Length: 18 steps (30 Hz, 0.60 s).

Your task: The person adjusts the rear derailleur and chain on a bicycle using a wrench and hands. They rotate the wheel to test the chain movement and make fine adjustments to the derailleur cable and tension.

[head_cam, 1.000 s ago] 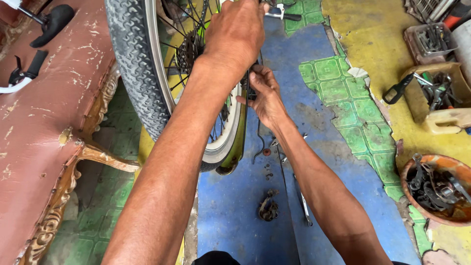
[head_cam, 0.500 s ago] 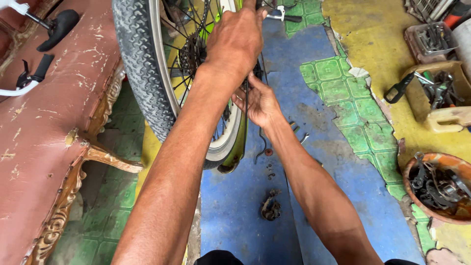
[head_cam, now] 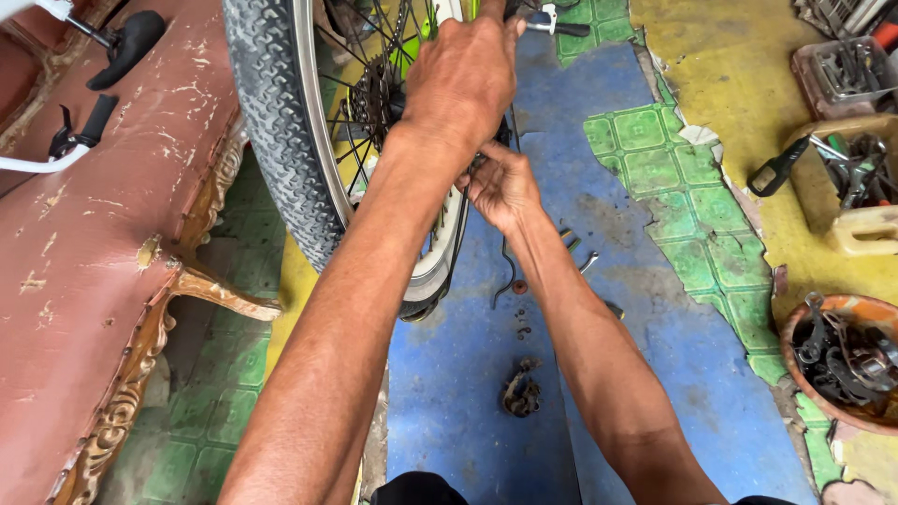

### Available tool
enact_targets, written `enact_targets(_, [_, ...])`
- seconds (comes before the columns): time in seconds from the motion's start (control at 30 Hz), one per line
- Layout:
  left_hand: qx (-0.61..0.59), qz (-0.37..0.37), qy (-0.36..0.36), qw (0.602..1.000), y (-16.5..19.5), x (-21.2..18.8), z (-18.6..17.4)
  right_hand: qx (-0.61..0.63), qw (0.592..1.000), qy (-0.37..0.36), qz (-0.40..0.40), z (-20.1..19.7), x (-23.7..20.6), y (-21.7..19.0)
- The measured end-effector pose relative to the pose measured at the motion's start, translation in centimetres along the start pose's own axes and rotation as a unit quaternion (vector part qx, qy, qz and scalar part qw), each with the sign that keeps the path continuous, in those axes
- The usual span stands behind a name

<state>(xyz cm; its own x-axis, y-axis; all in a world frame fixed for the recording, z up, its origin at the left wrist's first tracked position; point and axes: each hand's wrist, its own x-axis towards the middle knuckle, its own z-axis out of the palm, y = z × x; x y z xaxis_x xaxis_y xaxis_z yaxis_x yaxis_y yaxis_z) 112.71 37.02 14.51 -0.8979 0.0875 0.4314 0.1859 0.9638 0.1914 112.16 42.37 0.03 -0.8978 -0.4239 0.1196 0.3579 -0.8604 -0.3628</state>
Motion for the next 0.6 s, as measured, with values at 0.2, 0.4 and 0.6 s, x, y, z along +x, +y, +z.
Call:
enact_targets(0.2, [-0.026,0.026,0.047,0.998,-0.6,-0.9,0.5,-0.008,1.0,0.006,-0.007,-0.2,0.2,0.2])
enact_targets(0.4, [-0.04,0.059,0.083,0.994,-0.7,-1.7,0.8,-0.012,1.0,0.017,0.004,-0.6,0.1,-0.1])
enact_targets(0.6, [-0.035,0.058,0.049,0.997,-0.9,-3.1,0.4,0.002,1.0,-0.009,0.0,-0.4,-0.2,-0.1])
